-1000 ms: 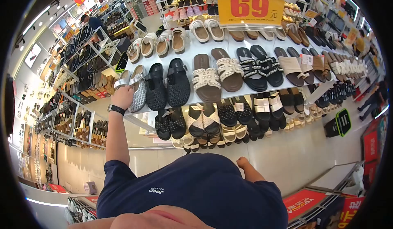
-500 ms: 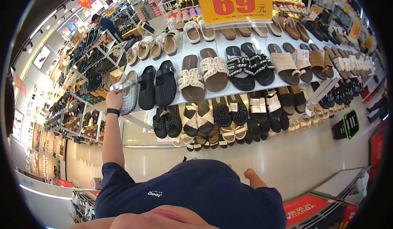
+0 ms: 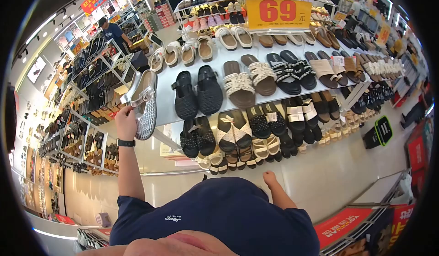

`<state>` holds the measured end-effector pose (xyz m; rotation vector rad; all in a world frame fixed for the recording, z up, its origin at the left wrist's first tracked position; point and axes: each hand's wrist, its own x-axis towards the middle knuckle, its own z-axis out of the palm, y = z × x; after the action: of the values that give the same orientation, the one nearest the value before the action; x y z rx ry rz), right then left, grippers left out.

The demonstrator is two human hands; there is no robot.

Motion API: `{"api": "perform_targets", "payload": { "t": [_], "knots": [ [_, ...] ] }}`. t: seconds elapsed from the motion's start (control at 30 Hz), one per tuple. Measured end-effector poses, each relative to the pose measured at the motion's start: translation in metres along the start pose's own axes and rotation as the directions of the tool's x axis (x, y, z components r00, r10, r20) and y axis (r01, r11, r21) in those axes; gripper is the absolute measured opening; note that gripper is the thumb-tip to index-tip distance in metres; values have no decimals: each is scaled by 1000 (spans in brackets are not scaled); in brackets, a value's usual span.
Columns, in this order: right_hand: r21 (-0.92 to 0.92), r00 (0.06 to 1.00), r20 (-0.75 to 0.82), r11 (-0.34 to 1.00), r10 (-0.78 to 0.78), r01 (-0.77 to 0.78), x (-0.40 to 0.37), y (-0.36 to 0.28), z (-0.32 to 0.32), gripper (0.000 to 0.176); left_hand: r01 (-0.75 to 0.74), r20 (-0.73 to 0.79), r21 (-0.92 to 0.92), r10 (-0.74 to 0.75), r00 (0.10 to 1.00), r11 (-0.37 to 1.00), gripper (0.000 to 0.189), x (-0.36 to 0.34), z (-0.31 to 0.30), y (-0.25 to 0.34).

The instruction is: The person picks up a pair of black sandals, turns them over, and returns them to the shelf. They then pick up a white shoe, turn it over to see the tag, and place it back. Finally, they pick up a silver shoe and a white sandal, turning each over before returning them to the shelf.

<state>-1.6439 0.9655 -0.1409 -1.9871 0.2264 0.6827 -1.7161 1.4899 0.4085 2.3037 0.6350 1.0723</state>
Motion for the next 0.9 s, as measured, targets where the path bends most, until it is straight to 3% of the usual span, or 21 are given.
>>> {"api": "perform_targets", "payload": {
  "t": [0.07, 0.17, 0.3, 0.33, 0.4, 0.43, 0.47, 0.6, 0.7, 0.83, 0.9],
  "knots": [
    [25, 997, 70, 1000, -10, 8, -25, -62, 34, 24, 27, 75, -77, -21, 997, 997, 16, -2, -19, -5],
    [35, 939, 314, 990, -138, 134, -63, -153, 77, 27, 167, 230, -183, -123, 965, 969, 14, -8, -49, -5],
    [52, 730, 613, 936, -304, 347, -151, -305, 88, 33, -77, 187, -213, 118, 975, 974, 11, -17, -65, -23],
    [63, 695, 644, 928, -319, 367, -168, -333, 88, 34, 67, 256, -243, -2, 967, 968, 11, -19, -70, -18],
    [145, 648, 666, 916, -369, 373, -202, -386, 79, 32, -8, 210, -217, 54, 976, 976, 11, -17, -65, -26],
    [186, 623, 677, 910, -393, 372, -211, -396, 79, 31, -42, 187, -200, 80, 979, 979, 11, -15, -63, -29],
    [294, 594, 642, 871, -484, 393, -197, -384, 90, 26, 100, 263, -183, -50, 964, 978, 13, -11, -63, -23],
    [190, 688, 612, 916, -391, 352, -189, -367, 99, 28, 68, 216, -72, -51, 975, 995, 18, 15, -35, -22],
    [18, 668, 627, 865, -401, 502, -173, -334, 98, 30, -35, 130, 41, 30, 991, 999, 21, 31, 5, -48],
    [-60, 734, 635, 932, -240, 358, -172, -304, 75, 30, -76, 127, 182, 53, 990, 980, 21, 42, 29, -31],
    [94, 792, 571, 976, -216, 199, -168, -288, 67, 28, -82, 134, 195, 56, 989, 977, 21, 46, 44, -32]
  ]
}}
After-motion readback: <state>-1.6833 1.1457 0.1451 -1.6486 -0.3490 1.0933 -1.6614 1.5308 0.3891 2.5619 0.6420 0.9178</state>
